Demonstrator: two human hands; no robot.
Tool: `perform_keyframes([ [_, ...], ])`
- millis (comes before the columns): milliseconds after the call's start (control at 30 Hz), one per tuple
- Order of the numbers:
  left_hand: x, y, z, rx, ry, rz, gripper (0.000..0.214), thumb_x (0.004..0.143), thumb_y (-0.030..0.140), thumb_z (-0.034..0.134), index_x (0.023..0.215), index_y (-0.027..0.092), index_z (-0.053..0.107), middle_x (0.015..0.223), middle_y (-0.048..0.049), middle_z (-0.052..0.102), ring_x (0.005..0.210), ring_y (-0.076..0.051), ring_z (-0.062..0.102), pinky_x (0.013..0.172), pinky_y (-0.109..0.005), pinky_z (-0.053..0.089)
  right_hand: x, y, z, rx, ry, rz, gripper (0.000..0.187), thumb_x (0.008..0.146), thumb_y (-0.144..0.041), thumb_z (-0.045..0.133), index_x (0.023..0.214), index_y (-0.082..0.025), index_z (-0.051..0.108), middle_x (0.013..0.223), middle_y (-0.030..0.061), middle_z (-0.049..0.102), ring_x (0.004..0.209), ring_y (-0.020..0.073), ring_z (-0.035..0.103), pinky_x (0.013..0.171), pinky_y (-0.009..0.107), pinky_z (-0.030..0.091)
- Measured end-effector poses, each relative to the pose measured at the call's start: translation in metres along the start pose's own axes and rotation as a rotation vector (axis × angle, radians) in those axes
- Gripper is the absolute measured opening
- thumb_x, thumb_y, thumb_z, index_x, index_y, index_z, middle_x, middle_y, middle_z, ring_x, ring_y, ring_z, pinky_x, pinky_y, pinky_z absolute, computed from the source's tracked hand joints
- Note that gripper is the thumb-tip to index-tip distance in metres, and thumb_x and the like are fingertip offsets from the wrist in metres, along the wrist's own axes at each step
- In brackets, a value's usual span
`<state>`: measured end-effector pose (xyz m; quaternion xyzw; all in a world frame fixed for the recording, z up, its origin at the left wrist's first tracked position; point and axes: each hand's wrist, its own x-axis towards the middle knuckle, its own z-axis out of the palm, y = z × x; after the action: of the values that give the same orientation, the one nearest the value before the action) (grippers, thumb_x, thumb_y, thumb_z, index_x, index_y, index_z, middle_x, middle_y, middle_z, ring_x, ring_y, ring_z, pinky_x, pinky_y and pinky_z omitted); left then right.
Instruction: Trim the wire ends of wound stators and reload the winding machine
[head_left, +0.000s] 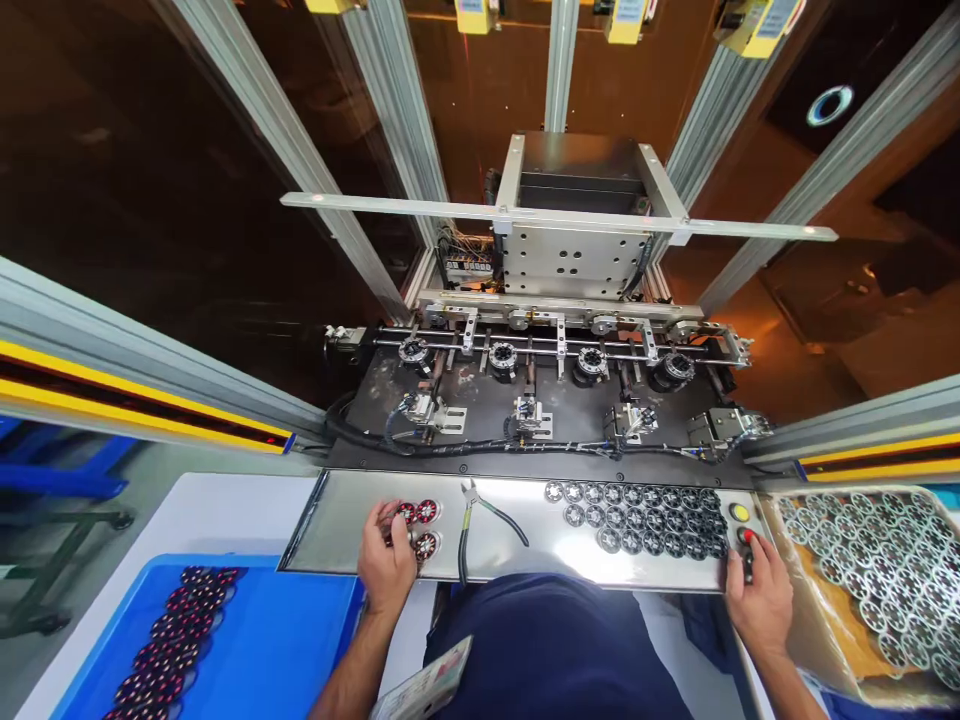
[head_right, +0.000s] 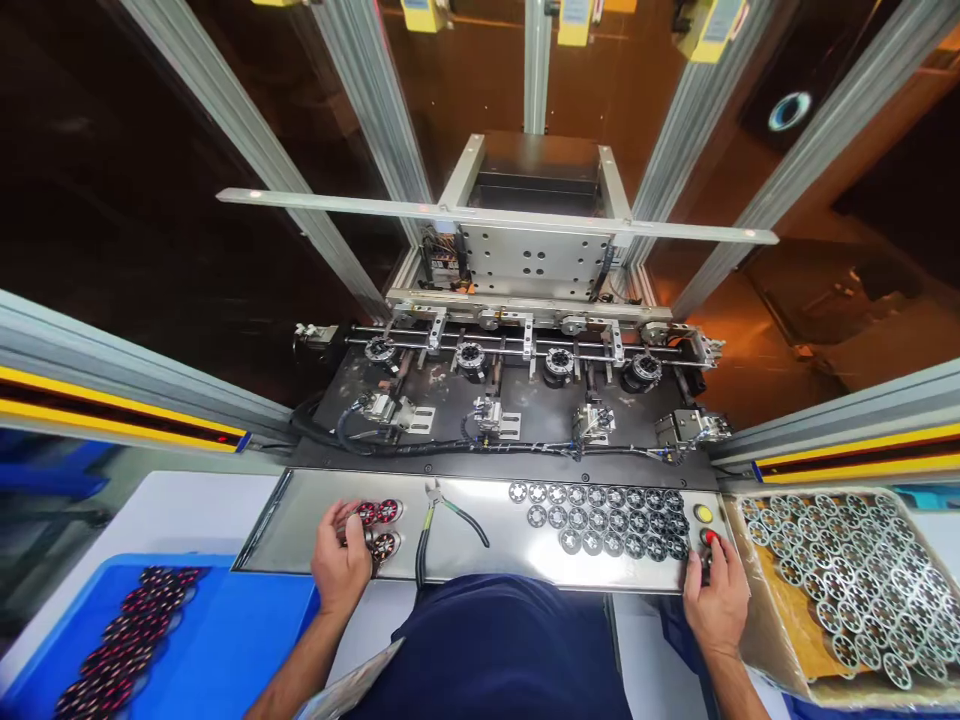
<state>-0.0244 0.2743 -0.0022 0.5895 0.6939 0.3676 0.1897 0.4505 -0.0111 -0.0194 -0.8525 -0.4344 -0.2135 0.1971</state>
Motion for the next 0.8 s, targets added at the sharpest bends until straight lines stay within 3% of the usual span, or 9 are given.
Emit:
perform_keyframes([
  [233, -0.001, -0.001, 0.002, -0.01, 0.01, -0.001, 0.044, 0.092, 0.041, 0.044, 0.126, 0.015, 0.054, 0.112, -0.0142, 0.072, 0.099, -0.025, 0.07, 0.091, -0.04, 0.054, 0.002, -0.003, -0.002, 0.009, 0.001, 0.014, 0.067, 0.098, -0.056, 0.035, 0.122, -0.001, 0.063, 0.116, 0.0272, 0.064, 0.108, 0.039, 0.061, 0.089, 0.052, 0.051],
  [433, -0.001, -0.002, 0.001, -0.016, 0.009, -0.002, 0.043, 0.092, 0.04, 0.044, 0.124, 0.014, 0.055, 0.112, -0.0155, 0.073, 0.098, -0.025, 0.07, 0.09, -0.04, 0.054, 0.002, -0.003, -0.004, 0.041, -0.013, 0.027, 0.07, 0.096, -0.06, 0.033, 0.125, -0.004, 0.062, 0.123, 0.0258, 0.062, 0.115, 0.0405, 0.059, 0.095, 0.055, 0.049],
  [800, -0.001, 0.0, 0.002, -0.034, 0.018, -0.006, 0.044, 0.092, 0.041, 0.044, 0.125, 0.013, 0.055, 0.113, -0.0154, 0.073, 0.1, -0.026, 0.07, 0.093, -0.041, 0.053, 0.005, -0.006, -0.011, 0.056, -0.063, -0.002, 0.071, 0.097, -0.061, 0.031, 0.128, -0.004, 0.06, 0.116, 0.025, 0.066, 0.108, 0.0378, 0.062, 0.094, 0.055, 0.05],
])
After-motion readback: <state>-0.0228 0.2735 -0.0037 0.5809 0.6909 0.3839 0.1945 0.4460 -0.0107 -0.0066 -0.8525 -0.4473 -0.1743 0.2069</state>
